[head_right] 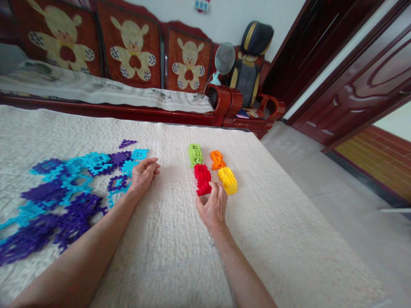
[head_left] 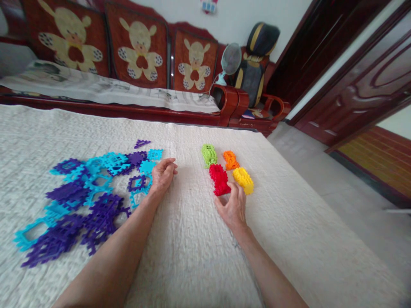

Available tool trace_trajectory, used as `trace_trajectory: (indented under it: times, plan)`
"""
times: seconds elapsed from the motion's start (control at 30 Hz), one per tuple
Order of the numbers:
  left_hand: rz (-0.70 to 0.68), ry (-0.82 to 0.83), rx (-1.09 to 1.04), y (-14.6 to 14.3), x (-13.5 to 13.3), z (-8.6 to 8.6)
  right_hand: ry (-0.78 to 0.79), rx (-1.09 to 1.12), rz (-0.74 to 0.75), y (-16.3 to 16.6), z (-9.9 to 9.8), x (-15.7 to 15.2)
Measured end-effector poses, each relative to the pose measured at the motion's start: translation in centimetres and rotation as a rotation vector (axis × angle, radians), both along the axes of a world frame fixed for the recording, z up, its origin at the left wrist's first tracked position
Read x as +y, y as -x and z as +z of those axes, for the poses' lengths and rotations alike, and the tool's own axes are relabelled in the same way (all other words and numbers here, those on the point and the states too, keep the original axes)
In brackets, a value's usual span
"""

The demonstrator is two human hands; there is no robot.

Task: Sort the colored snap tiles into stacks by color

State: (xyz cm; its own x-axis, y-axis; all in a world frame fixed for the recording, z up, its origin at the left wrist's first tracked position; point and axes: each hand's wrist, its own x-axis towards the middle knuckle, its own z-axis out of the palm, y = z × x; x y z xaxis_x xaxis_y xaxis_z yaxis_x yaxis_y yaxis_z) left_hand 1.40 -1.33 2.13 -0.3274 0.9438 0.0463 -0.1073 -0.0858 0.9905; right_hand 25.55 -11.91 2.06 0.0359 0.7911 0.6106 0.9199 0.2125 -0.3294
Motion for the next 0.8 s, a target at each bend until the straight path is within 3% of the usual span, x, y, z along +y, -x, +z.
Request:
trace_trajectory:
  times: [0.17,0.43,0.6,0.7,0.8]
  plan:
    - [-0.018,-0.043,0.012,0.0,0.0,-0.5,-0.053,0.000,0.049,0.3,0.6,-0.5]
    - [-0.039,-0.078,0.041,0.0,0.6,-1.3,-0.140,0.022,0.383,3.5,1.2,-0.8]
    - [-0.021,-0.087,0.070,0.1,0.3,-1.3,0.073,0.035,0.579,5.3,1.2,-1.7]
    - [-0.035,-0.083,0.096,0.2,0.3,-1.2,0.178,0.063,0.544,7.0,1.4,-0.9]
    - [-0.020,-0.066,0.117,0.3,0.1,-1.1,0.172,0.188,0.471,9.0,1.4,1.5]
